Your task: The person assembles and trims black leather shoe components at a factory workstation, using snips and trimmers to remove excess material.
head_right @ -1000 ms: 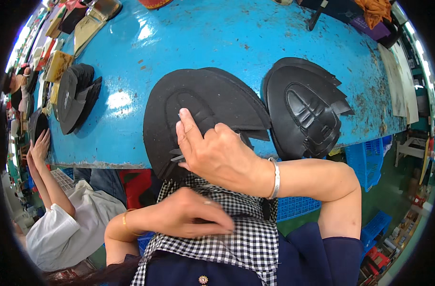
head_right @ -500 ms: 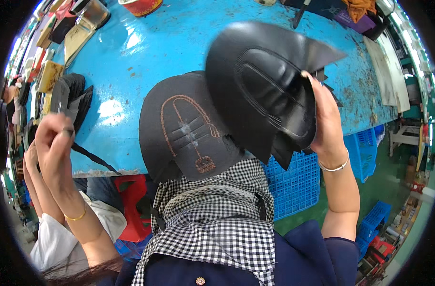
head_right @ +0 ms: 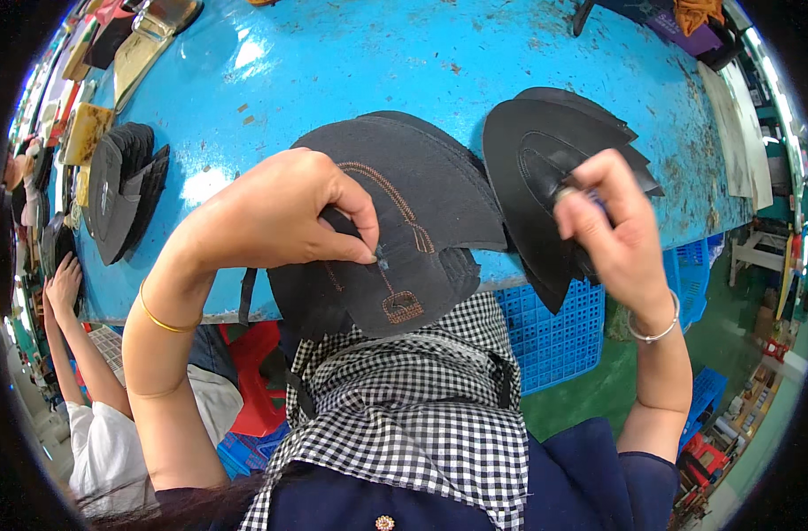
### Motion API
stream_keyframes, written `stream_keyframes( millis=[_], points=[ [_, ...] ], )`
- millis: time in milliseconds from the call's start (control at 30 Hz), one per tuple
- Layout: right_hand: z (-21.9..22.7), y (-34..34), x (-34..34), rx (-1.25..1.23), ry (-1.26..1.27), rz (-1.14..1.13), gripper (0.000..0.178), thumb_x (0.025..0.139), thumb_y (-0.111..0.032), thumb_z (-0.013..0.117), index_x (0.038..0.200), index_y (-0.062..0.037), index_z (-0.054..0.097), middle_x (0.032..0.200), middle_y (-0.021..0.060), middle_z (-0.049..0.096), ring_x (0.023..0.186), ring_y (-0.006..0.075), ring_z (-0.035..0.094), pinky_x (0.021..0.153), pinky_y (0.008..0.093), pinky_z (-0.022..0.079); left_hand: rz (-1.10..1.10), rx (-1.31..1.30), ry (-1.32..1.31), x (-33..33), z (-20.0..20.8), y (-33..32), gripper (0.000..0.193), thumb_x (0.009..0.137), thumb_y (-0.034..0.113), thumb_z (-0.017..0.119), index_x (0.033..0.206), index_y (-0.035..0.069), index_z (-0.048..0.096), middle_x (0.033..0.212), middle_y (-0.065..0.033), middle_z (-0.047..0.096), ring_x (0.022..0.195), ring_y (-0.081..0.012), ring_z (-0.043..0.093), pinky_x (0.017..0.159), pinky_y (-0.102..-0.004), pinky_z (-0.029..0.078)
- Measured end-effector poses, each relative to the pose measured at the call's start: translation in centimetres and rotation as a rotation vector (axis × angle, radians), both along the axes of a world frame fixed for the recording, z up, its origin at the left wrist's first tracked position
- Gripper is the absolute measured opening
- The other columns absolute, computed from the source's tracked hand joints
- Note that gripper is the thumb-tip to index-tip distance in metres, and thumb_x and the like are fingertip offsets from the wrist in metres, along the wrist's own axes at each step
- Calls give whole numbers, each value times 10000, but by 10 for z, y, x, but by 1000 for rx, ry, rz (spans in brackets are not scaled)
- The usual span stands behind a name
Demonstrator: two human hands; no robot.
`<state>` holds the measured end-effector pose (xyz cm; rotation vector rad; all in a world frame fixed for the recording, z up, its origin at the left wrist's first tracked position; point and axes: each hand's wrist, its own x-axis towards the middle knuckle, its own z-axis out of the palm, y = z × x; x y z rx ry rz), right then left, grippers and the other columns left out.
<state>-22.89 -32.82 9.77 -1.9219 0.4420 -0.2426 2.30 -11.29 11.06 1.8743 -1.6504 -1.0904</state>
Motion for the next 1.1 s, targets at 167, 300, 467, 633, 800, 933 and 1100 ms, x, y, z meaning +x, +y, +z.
stream_keyframes(
  millis=[167, 300, 467, 633, 800, 933, 1100],
  points=[
    [9, 26, 47, -312, 0, 489, 107, 841, -15, 703, 939, -38, 668, 840, 48, 662, 675, 194, 664, 576, 282, 502, 13, -56, -42, -3, -6, 1, 123, 771, 180, 778, 848, 84, 772, 750, -112, 708, 700, -284, 667, 678, -358, 517],
    [4, 45, 70, -773, -88, 705, 165, 791, -98, 721, 904, -131, 606, 690, 13, 537, 610, 179, 611, 484, 328, 469, 13, -93, -95, -5, -7, 2, 140, 751, 189, 787, 826, 76, 751, 700, -120, 677, 686, -295, 658, 652, -375, 508],
    [10, 37, 81, -812, -62, 854, 185, 796, -118, 711, 897, -147, 558, 661, 14, 511, 603, 187, 605, 469, 343, 447, 63, -117, -320, -6, 0, 7, 170, 742, 193, 787, 804, 58, 705, 650, -115, 634, 673, -299, 644, 678, -394, 498],
    [2, 34, 86, -672, -89, 772, 196, 809, -128, 711, 914, -132, 545, 684, 7, 573, 647, 202, 647, 473, 354, 448, -18, -179, -248, 11, -6, 10, 156, 758, 171, 746, 840, 48, 697, 791, -111, 674, 778, -311, 639, 805, -398, 473],
    [4, 47, 88, -943, -46, 707, 178, 832, -150, 689, 940, -130, 548, 676, 23, 564, 655, 203, 657, 478, 347, 452, -19, -175, -324, 7, -5, 7, 152, 769, 144, 708, 875, 36, 697, 821, -136, 680, 812, -331, 638, 806, -411, 477],
    [14, 44, 91, -824, -27, 625, 208, 894, -252, 671, 938, -91, 546, 711, 45, 600, 683, 238, 663, 530, 369, 478, -49, -79, -235, 10, 1, 5, 152, 783, 109, 668, 906, 22, 687, 843, -169, 677, 831, -363, 630, 781, -427, 493],
    [5, 51, 98, -766, -57, 589, 279, 908, -316, 682, 923, -74, 545, 754, 76, 650, 670, 281, 658, 563, 388, 482, -58, -103, -193, 14, -3, 6, 134, 793, 87, 647, 903, 12, 665, 859, -181, 677, 826, -374, 624, 746, -434, 498]
  ],
)
